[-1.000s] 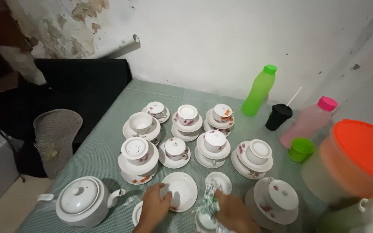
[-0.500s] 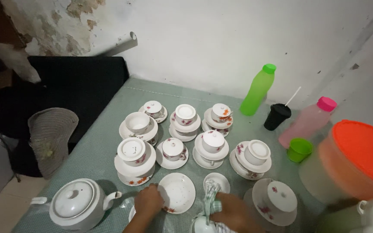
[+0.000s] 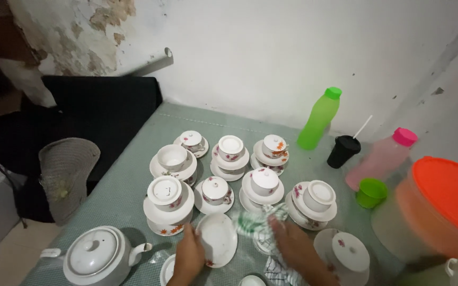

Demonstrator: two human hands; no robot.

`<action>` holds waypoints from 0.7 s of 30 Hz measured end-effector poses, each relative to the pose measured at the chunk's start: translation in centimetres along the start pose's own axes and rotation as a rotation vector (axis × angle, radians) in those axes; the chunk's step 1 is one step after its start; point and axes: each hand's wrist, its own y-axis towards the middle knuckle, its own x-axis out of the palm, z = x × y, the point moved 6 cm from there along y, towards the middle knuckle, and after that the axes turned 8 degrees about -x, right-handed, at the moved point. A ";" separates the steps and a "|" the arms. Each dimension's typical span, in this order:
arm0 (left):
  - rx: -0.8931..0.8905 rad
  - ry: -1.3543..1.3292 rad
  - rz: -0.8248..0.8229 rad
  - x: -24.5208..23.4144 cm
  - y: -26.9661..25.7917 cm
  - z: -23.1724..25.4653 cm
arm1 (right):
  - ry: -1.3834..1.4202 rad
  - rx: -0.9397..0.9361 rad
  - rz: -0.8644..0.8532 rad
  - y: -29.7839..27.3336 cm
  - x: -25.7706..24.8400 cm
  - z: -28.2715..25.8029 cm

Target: Wiping teacups and saucers with a cloth and placing them into a glass cabinet.

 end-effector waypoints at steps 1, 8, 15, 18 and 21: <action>0.001 0.000 0.003 -0.5 -0.1 0.0 | 0.001 -0.004 -0.001 -0.3 -0.1 -0.3; 0.006 -0.242 0.028 -3.6 -3.0 3.0 | -0.065 -0.410 0.273 -2.9 -0.8 -6.0; 0.198 -0.524 -0.143 -1.4 -6.4 7.7 | -0.371 -0.852 0.615 -4.4 2.5 -7.7; 0.279 -0.520 -0.144 -1.4 -7.6 9.9 | -0.392 -0.914 0.675 -4.9 3.2 -6.1; 0.193 -0.384 -0.224 -0.6 -9.6 12.2 | -0.386 -0.729 0.543 -5.2 2.4 -4.8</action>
